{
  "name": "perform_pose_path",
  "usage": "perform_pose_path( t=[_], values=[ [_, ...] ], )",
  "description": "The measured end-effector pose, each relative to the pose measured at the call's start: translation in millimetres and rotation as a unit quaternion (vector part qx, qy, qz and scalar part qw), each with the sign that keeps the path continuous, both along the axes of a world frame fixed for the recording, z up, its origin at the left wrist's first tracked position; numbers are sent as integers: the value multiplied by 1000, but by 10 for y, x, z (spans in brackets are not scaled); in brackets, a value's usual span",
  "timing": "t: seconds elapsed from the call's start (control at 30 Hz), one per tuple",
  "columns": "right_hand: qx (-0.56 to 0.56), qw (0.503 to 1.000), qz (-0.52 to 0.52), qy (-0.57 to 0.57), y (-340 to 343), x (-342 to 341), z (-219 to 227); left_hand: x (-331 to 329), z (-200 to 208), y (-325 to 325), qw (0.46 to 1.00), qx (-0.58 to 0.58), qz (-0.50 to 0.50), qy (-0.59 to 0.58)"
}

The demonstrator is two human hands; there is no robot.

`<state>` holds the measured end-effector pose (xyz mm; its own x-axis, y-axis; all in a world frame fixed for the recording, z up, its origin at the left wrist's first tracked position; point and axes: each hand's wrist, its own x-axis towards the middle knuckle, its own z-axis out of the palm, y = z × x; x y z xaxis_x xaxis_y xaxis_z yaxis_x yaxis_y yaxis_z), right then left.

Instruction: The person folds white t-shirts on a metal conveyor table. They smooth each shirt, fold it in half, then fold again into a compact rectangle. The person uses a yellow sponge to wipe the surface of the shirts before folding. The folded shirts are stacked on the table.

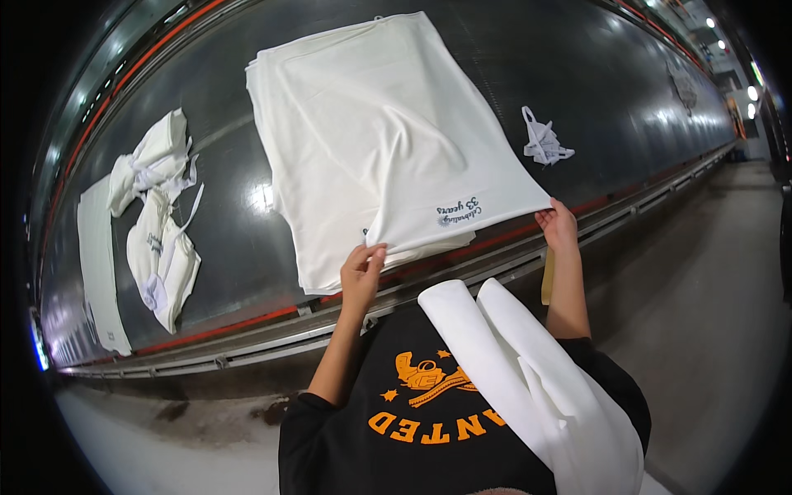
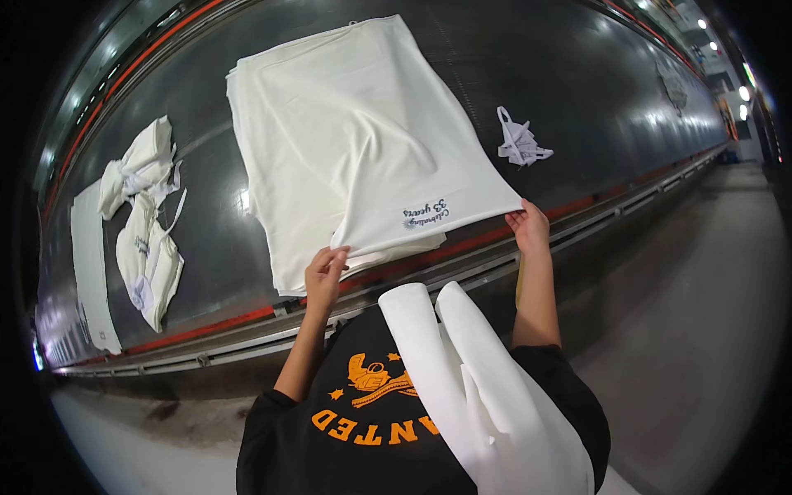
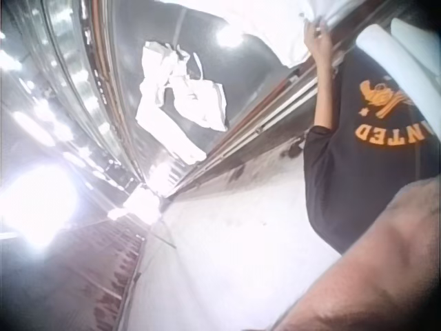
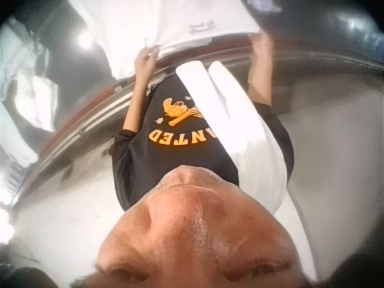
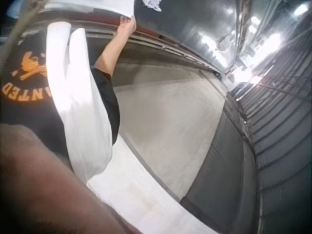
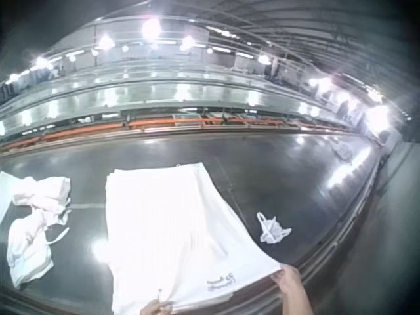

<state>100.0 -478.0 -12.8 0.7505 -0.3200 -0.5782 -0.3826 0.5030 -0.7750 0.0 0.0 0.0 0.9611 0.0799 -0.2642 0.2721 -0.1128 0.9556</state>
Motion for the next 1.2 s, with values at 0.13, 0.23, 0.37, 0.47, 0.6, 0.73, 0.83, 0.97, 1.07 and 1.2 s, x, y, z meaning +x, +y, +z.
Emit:
perform_pose_path(
  t=[0.13,0.23,0.37,0.47,0.6,0.73,0.83,0.97,1.07,1.2],
  values=[
    [51,998,-38,-29,120,339,107,457,-4,-26,948,-259,174,59],
    [89,995,-27,-46,-116,524,89,755,-43,12,927,-308,197,87],
    [104,975,41,-194,320,1726,998,2149,1245,450,967,-118,136,-177],
    [165,910,100,-367,231,2303,2175,2690,2462,727,920,-28,133,-367],
    [231,806,253,-483,75,2345,3191,2597,3505,758,878,-91,1,-470],
    [161,856,223,-439,35,2091,3081,2090,3364,748,877,-150,94,-446],
    [78,914,155,-367,126,1776,2536,1712,2818,812,879,-216,167,-392],
    [64,957,72,-274,38,1227,1628,1124,1574,600,952,-209,169,-147],
    [41,982,6,-184,-117,834,891,807,701,281,943,-287,167,13],
    [69,997,-24,-30,-104,482,-43,543,-157,-18,903,-336,212,166]
  ],
)
